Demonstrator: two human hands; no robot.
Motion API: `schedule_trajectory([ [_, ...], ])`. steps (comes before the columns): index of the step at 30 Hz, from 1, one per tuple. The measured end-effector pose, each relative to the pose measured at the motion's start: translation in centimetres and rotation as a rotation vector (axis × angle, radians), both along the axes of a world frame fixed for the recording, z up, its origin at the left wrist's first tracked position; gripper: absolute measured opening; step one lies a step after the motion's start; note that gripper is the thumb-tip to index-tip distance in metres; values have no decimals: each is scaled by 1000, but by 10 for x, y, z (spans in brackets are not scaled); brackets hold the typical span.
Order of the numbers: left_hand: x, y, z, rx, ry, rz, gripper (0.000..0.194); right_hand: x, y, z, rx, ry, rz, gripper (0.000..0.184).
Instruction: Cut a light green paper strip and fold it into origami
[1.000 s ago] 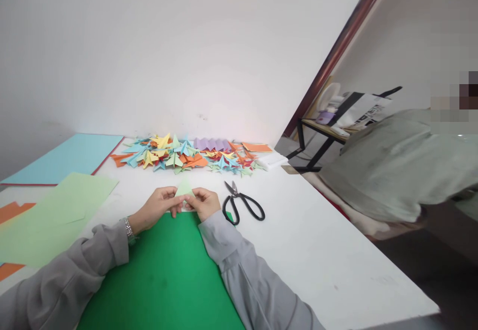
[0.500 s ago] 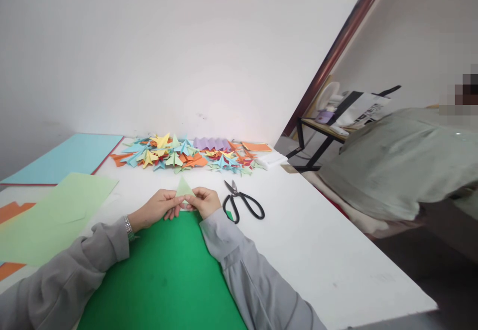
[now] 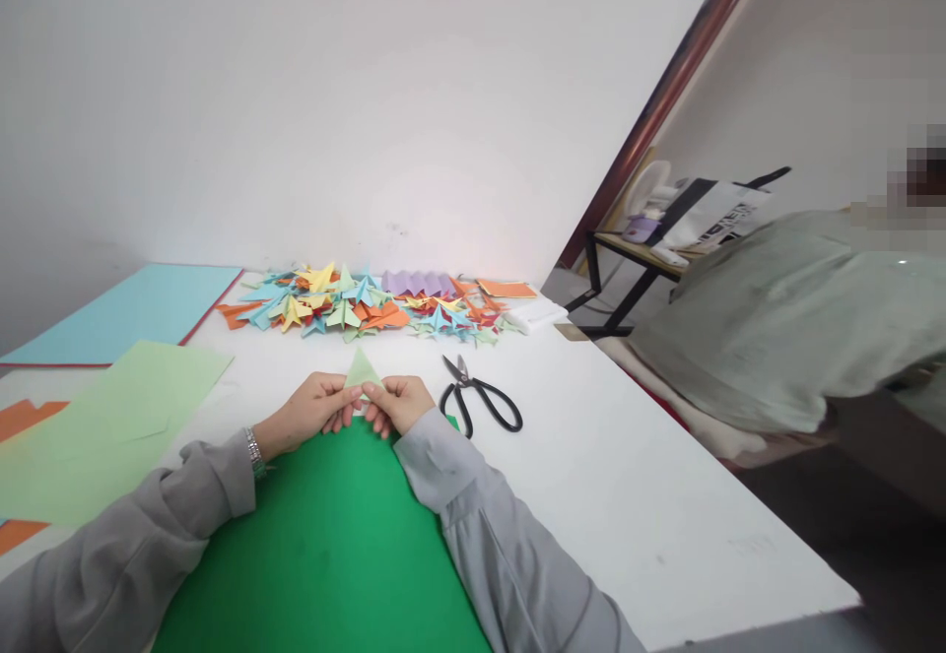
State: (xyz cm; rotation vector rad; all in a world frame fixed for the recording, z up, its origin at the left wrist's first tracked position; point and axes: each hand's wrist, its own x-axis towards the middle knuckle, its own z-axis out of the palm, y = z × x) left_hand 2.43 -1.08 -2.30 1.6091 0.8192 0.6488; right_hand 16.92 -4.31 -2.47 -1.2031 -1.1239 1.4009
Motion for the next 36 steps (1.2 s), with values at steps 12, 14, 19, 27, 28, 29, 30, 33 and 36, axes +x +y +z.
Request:
schedule_trajectory([
  [12, -2, -1, 1, -23, -3, 30, 30, -1, 1, 2, -93, 62, 21, 36],
  [14, -1, 0, 0, -26, 2, 33, 29, 0, 1, 4, -107, -6, 18, 35],
  [19, -1, -1, 0, -36, -7, 59, 28, 2, 1, 1, -115, -141, -32, 37],
  [27, -1, -1, 2, -101, -75, 104, 28, 2, 4, -6, -86, 4, -43, 42],
  [28, -1, 0, 1, -114, -86, 112, 28, 3, 5, -7, -98, 42, -22, 43],
  [29, -1, 0, 1, -125, -96, 118, 28, 3, 5, -8, -110, 75, -1, 43],
  [30, -1, 0, 0, -136, -105, 124, 28, 3, 6, -8, -120, 102, 12, 44],
  [33, -2, 1, 0, -159, -121, 138, 28, 5, 6, -9, -140, 138, 4, 42],
  [36, -2, 0, 1, -172, -133, 140, 29, 4, 6, -8, -140, 158, -20, 41],
])
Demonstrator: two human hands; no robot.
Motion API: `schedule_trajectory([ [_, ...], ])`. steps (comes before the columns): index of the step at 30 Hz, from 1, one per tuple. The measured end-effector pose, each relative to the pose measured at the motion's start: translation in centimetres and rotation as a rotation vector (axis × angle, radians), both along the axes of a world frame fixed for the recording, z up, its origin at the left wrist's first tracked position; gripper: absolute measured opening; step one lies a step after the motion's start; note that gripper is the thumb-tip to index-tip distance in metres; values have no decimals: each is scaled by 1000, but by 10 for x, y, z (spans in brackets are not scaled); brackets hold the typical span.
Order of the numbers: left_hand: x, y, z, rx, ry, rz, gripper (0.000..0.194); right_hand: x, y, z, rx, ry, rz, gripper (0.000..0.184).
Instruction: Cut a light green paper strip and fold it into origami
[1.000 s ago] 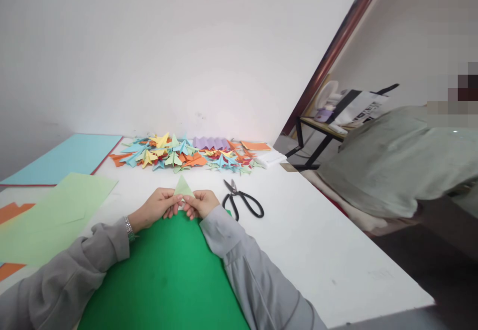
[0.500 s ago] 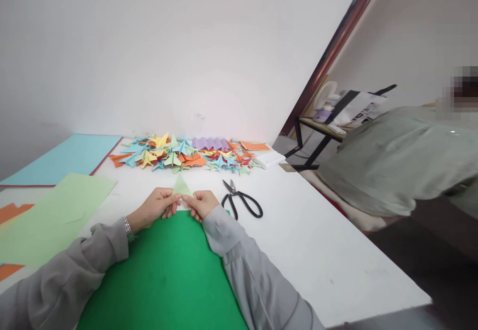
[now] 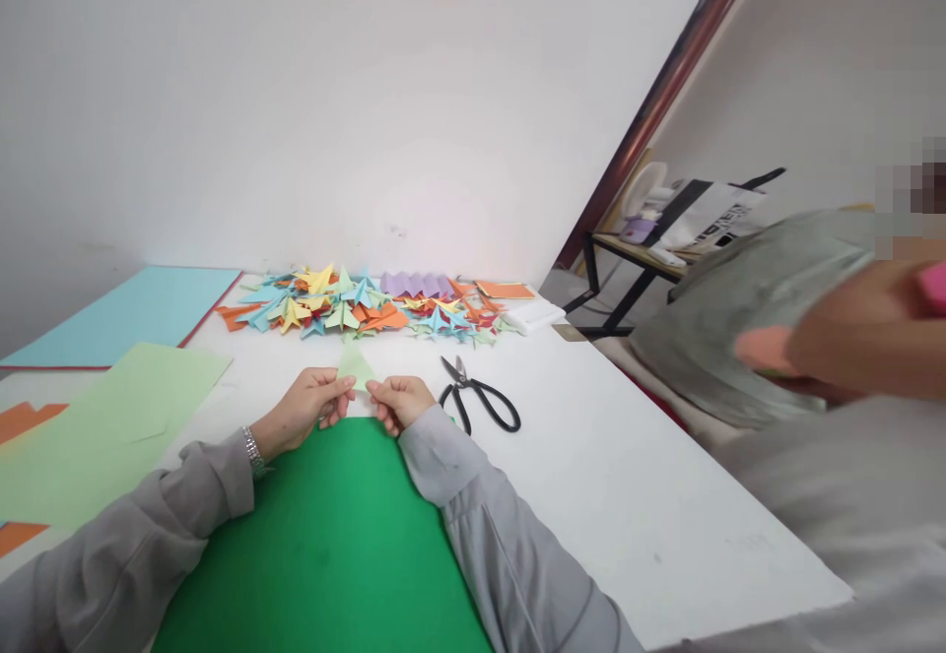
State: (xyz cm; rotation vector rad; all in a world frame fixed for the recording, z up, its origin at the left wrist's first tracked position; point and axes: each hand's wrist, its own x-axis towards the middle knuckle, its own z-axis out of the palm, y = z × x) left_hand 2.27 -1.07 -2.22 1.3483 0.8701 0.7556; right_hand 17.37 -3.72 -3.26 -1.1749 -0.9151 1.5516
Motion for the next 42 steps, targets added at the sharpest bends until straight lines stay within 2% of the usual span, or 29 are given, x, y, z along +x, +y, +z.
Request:
schedule_trajectory([
  [5, 0, 1, -1, -11, -17, 7, 30, -1, 0, -1, 39, 37, -43, 37],
  [8, -1, 2, -3, -20, -37, 21, 30, 1, 1, 0, -31, 71, -43, 37],
  [11, -2, 2, -3, -19, -41, 20, 31, 2, 1, 5, -125, 93, -49, 45],
  [15, -2, 1, -2, -4, -21, 26, 31, 3, 0, 7, -137, 55, 6, 50],
  [19, -1, 1, -3, -4, -19, 4, 31, 4, -1, 1, -77, 28, 76, 46],
  [23, -1, 1, -1, -21, -23, -4, 31, 3, -2, -4, 86, 58, 41, 48],
  [26, -1, 1, 0, -33, -25, -4, 31, 1, -3, -3, 147, 69, 29, 51],
  [30, -2, 2, 2, -47, -40, -10, 30, 0, -4, 0, 122, -3, -5, 53],
  [33, -2, 1, 2, 2, -2, -66, 30, -1, -3, 1, 56, -78, 61, 47],
  [37, 0, 0, 2, 92, 56, -159, 32, 0, -3, 1, 111, -66, 188, 38],
  [42, 0, -2, 1, 121, 65, -186, 32, 0, -6, 4, 145, -50, 155, 28],
])
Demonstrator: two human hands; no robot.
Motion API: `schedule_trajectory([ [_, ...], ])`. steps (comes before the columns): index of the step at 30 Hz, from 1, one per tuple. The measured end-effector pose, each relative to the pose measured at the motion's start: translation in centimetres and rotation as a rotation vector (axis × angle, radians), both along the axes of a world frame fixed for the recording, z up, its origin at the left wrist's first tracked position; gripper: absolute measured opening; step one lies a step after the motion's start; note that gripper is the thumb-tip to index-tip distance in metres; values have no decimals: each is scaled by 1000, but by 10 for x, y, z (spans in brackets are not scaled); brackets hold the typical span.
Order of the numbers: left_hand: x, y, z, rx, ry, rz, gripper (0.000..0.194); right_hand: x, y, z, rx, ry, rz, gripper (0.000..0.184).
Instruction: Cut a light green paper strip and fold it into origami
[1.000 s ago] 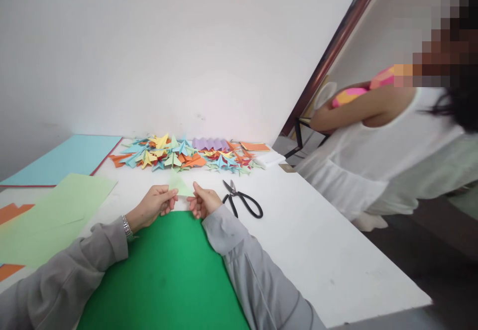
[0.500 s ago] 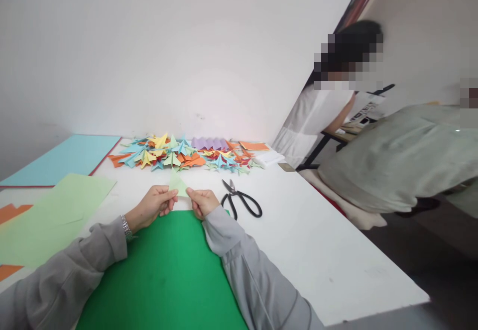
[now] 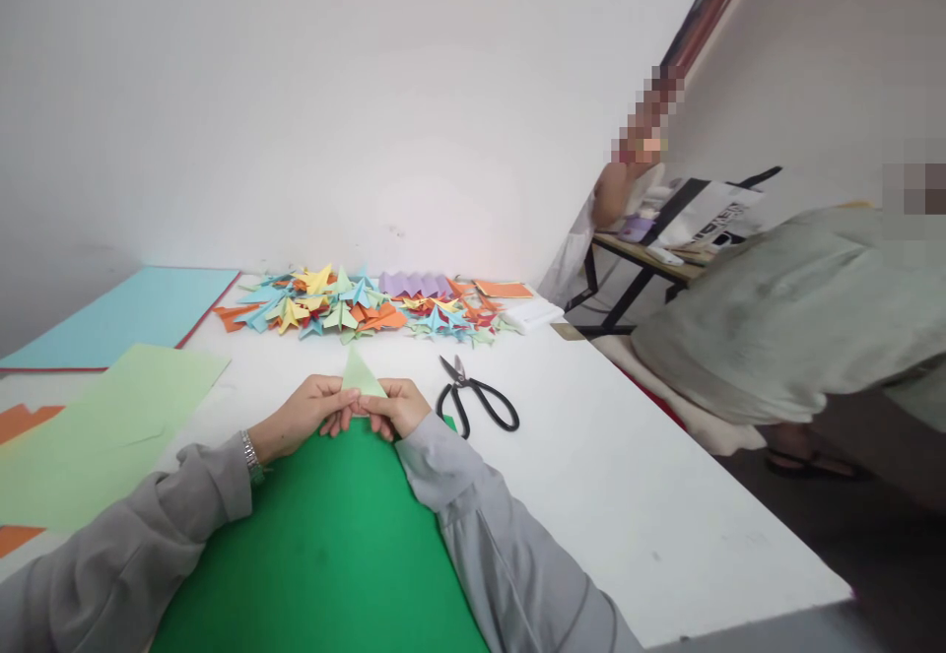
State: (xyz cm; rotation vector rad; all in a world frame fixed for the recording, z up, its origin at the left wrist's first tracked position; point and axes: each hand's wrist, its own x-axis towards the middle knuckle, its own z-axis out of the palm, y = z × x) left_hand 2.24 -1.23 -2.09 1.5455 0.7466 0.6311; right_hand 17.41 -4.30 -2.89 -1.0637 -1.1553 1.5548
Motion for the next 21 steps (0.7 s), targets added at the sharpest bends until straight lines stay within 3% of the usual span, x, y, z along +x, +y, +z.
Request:
schedule_trajectory([
  [5, 2, -1, 1, 0, 4, 41, 32, -2, -2, 4, -7, -27, -63, 26],
  [12, 3, -2, 6, -43, -29, 91, 32, -4, -1, 0, 30, -52, -149, 42],
  [17, 2, 0, 5, -69, -42, 110, 32, -1, 0, -1, 2, -53, -88, 42],
  [21, 1, 0, 5, -100, -60, 53, 34, -1, 3, -4, 3, 38, -24, 38],
])
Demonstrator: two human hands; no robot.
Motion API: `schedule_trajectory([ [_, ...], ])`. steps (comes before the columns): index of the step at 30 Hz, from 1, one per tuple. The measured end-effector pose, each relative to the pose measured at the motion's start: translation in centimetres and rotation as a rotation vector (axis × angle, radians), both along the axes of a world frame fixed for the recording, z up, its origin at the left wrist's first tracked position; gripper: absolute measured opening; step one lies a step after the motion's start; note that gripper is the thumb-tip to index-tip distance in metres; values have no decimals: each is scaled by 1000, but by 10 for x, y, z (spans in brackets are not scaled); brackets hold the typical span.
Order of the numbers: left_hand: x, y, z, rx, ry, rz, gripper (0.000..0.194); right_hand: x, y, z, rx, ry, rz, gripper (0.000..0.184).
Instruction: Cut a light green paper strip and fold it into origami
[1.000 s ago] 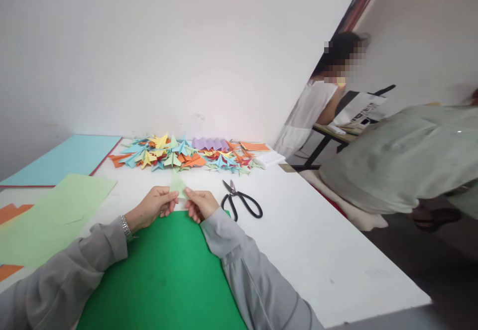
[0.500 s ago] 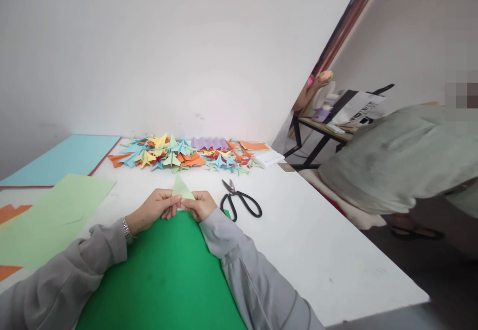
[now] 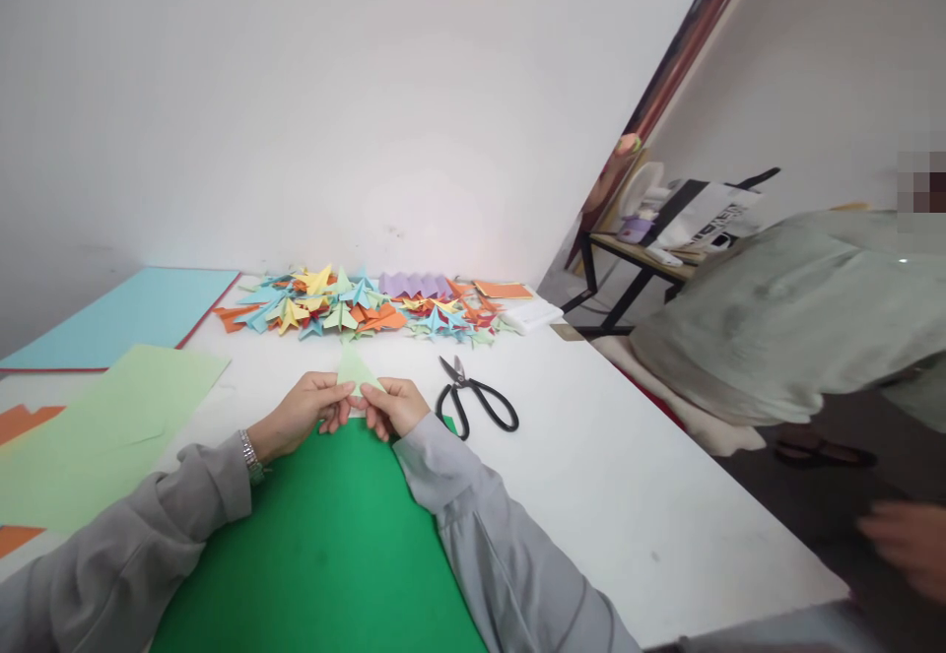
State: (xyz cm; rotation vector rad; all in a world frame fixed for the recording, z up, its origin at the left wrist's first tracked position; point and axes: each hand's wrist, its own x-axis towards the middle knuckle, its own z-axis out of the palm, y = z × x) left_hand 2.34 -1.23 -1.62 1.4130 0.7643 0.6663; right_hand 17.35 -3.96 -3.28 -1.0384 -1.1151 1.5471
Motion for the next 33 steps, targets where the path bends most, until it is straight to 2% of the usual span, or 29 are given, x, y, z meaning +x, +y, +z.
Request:
schedule_trajectory([
  [4, -1, 0, 2, -20, -26, -36, 37, 0, 0, -2, 8, 0, 10, 36],
  [11, 0, -1, 5, 86, 57, -126, 30, -2, -3, 4, -9, -33, 18, 40],
  [15, 1, -1, 6, 159, 109, -142, 30, -4, -5, 7, 11, -111, 6, 46],
  [20, 2, -2, 10, 146, 129, -182, 26, -4, -6, 8, 70, -202, -39, 47],
  [23, 1, -3, 10, 157, 110, -176, 22, -5, -7, 10, 87, -256, -45, 47],
  [29, -1, -6, 9, 178, 108, -130, 21, -6, -12, 15, 150, -286, 33, 43],
  [33, -1, -8, 8, 206, 131, -106, 24, -4, -13, 14, 233, -309, -2, 41],
])
